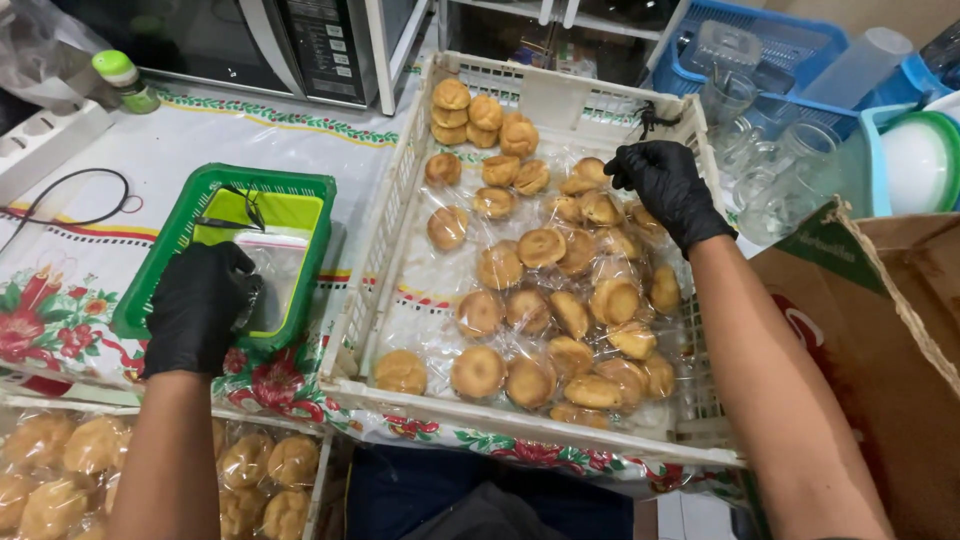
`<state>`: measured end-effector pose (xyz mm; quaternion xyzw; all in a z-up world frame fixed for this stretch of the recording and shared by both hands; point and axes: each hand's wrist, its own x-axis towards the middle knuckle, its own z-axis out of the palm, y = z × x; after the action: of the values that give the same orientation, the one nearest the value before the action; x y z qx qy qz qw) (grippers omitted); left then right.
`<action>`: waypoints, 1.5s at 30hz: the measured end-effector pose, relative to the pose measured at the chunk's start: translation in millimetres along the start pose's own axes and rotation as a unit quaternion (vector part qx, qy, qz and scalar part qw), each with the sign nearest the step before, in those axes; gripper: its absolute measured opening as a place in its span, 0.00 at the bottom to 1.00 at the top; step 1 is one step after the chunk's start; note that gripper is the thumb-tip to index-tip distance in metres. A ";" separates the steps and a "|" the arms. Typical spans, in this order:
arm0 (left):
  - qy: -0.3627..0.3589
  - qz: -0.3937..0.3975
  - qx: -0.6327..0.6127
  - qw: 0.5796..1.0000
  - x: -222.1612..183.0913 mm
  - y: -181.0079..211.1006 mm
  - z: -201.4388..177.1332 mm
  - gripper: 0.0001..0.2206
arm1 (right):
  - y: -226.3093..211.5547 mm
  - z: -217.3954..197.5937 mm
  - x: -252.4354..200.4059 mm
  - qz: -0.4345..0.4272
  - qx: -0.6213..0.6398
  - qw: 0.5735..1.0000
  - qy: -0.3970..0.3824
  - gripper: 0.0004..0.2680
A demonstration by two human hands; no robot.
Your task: Individually bagging small round pastries from a large crate into clear plastic bags
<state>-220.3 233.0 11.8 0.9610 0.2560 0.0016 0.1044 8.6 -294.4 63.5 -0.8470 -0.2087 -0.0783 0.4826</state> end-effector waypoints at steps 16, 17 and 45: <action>0.012 -0.039 -0.169 0.985 -23.6 15.7 -28.4 0.24 | 9.6 -2.7 2.6 0.005 -0.010 1.000 -0.017 0.09; -0.004 -0.027 -0.160 0.987 -25.0 18.6 -29.6 0.22 | 13.5 -2.7 3.5 0.011 -0.008 1.000 -0.019 0.09; 0.207 0.144 -0.539 0.804 -37.2 26.8 -35.4 0.28 | -7.3 -0.4 4.1 0.097 -0.060 0.993 -0.021 0.09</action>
<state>-241.5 199.1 53.7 0.7525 0.0882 0.3536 0.5486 9.2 -290.3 70.8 -0.8920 -0.1301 -0.0257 0.4322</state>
